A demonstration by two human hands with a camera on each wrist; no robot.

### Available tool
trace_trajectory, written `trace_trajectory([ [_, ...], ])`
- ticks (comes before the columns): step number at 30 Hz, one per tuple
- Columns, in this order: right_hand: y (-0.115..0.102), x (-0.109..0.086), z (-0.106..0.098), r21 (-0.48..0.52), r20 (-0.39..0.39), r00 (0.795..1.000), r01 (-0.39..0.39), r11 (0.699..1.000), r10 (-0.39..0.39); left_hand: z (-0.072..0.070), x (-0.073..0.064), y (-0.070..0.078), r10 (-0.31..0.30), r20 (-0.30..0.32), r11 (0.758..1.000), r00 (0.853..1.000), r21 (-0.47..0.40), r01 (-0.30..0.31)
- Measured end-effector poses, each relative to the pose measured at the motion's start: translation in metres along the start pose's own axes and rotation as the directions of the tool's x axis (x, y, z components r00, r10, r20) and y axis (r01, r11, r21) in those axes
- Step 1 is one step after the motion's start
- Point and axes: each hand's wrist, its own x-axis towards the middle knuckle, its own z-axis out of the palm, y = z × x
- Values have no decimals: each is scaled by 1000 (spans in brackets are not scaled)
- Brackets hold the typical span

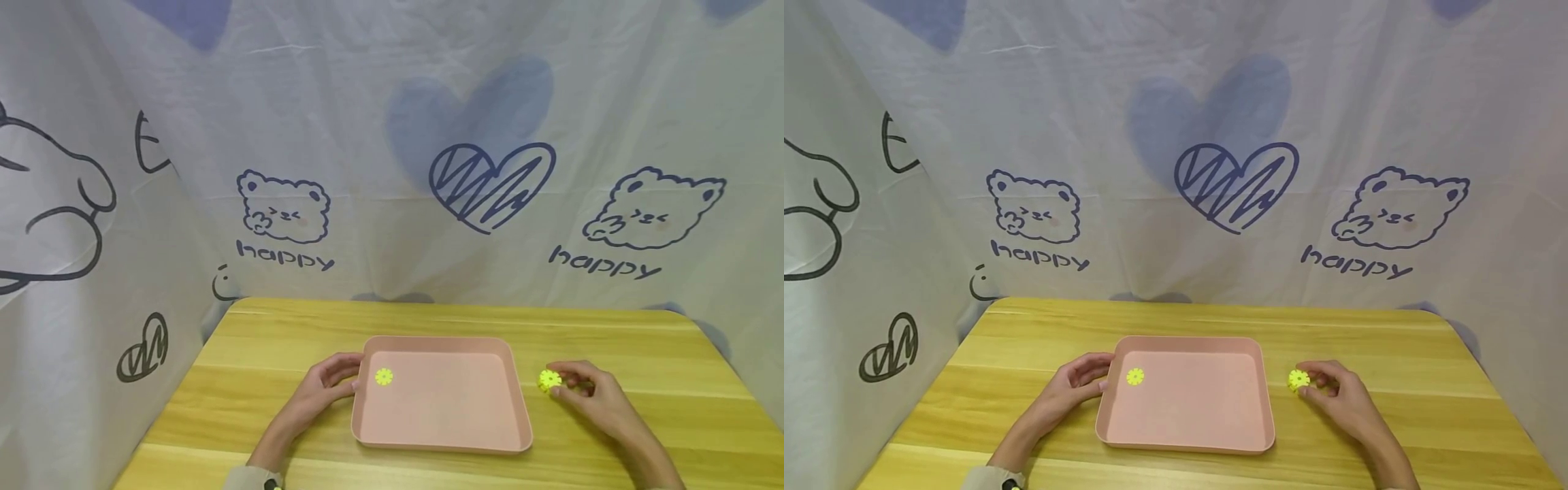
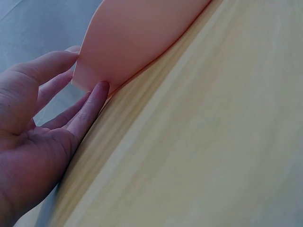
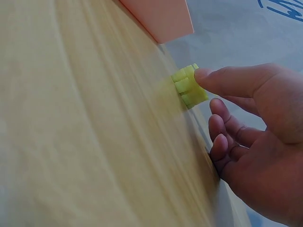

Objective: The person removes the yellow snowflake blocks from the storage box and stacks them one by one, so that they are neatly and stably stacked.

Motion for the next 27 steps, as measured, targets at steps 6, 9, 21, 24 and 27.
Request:
trace_trajectory([
  [6, 0, 0, -1, 1, 13, 1000, 3, 1000, -3, 0, 0, 0, -2, -1, 1000, 1000, 4, 2],
  [9, -1, -1, -1, -1, 17, 1000, 8, 1000, -8, 0, 0, -1, -2, 0, 1000, 1000, 5, 2],
  [21, 0, 1, 1, -20, 18, 999, -47, 999, 47, 0, 0, 0, -5, -2, 1000, 1000, 0, 5],
  [24, 0, 1, 1, -24, 18, 997, -72, 997, 72, 0, 0, 0, -10, -2, 1000, 1000, 2, 10],
  [27, -1, 1, 2, -26, 14, 996, -92, 995, 92, 0, 0, -1, -14, -1, 1000, 1000, 4, 14],
])
